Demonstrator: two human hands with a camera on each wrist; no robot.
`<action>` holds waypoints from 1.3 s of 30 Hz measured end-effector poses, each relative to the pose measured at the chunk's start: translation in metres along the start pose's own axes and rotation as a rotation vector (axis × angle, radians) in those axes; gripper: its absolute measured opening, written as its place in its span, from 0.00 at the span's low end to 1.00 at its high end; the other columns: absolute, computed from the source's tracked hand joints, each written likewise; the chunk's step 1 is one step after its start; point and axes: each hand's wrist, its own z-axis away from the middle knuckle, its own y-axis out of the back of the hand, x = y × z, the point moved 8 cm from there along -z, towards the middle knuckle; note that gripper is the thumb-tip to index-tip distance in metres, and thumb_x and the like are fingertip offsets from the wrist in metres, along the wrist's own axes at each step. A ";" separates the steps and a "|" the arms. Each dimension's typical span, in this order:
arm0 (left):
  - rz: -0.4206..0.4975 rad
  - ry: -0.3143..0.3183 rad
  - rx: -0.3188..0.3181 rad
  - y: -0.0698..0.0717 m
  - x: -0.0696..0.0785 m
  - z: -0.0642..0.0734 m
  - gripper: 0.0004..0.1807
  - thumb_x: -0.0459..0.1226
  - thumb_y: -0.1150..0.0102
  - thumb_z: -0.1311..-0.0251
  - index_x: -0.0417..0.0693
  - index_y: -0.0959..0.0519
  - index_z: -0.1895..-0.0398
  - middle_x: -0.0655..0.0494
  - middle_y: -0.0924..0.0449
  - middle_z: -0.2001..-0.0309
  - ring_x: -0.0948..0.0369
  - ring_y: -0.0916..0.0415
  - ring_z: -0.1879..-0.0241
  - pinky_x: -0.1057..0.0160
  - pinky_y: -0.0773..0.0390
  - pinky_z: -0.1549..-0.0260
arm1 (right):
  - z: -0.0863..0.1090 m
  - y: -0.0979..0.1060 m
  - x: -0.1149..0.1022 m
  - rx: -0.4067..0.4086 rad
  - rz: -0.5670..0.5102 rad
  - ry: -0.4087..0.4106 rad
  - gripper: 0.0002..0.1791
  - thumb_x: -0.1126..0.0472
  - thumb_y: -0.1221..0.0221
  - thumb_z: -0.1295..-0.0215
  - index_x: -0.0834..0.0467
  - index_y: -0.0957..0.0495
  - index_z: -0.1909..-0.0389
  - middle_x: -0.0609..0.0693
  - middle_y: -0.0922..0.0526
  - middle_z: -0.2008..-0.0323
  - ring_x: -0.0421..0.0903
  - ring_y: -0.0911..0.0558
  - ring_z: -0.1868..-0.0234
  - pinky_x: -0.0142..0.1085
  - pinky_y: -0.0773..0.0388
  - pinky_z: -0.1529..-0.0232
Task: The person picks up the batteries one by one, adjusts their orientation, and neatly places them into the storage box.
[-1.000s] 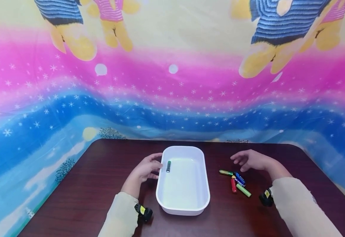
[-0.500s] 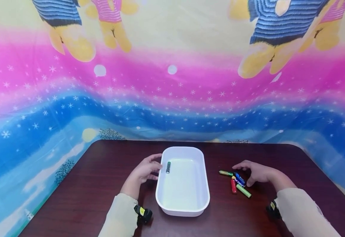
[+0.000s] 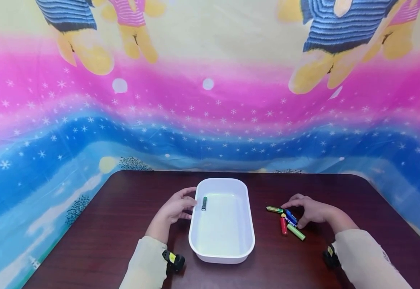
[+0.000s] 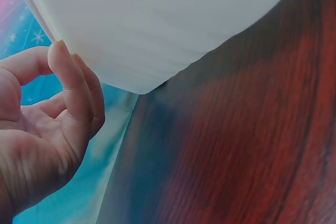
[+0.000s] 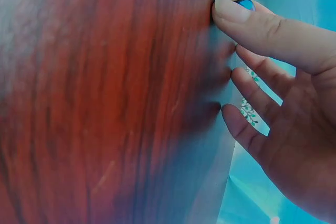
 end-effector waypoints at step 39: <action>-0.003 0.007 0.008 0.001 0.001 -0.001 0.33 0.27 0.46 0.45 0.44 0.40 0.34 0.43 0.26 0.61 0.58 0.26 0.73 0.64 0.23 0.82 | -0.013 0.029 -0.021 0.231 -0.723 -0.036 0.42 0.74 0.37 0.50 0.74 0.47 0.35 0.74 0.40 0.39 0.61 0.34 0.40 0.37 0.26 0.50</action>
